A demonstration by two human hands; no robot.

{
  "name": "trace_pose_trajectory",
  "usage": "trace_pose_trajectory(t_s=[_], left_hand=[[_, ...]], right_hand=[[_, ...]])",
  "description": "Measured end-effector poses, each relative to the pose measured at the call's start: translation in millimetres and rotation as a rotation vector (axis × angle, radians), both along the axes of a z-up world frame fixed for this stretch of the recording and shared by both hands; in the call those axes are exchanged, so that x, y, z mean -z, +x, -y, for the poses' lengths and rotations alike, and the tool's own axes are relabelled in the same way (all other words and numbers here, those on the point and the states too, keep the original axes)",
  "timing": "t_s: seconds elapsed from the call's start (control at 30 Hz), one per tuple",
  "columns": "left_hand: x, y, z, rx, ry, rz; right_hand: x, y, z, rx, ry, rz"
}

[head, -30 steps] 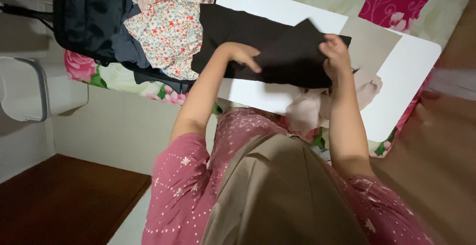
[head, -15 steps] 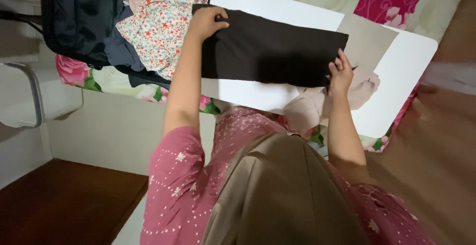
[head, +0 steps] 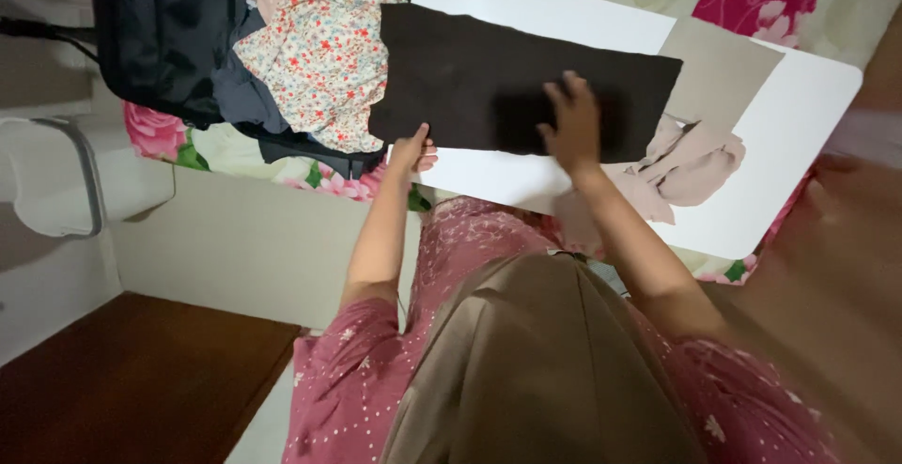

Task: Fold several items of clothing and button a shirt on a folding board.

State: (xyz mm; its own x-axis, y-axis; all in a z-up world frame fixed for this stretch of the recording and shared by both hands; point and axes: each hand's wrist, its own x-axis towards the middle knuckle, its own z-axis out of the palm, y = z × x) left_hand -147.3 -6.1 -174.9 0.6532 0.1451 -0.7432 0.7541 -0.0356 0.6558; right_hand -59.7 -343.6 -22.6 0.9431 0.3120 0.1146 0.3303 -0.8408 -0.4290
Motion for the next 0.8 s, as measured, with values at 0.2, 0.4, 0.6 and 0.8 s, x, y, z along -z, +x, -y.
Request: trace_pose_trajectory(t_s=[0.2,0.4,0.6,0.8], left_hand=[[20,-5,16,-0.883,-0.191,0.087],[25,12,-7,-1.329,-0.772,0.108],[8,23,-15,-0.692,-1.188,0.530],[-54,38,20,-0.573,-1.126,0.630]], right_hand=[[12,-5,-102,-0.368,-0.098,-0.160],[-12,-2,-153,-0.432,-0.066,-0.269],[75,-19,-171,-0.377,0.023,-0.304],[90,-15,-174,0.142,0.590,-0.560]])
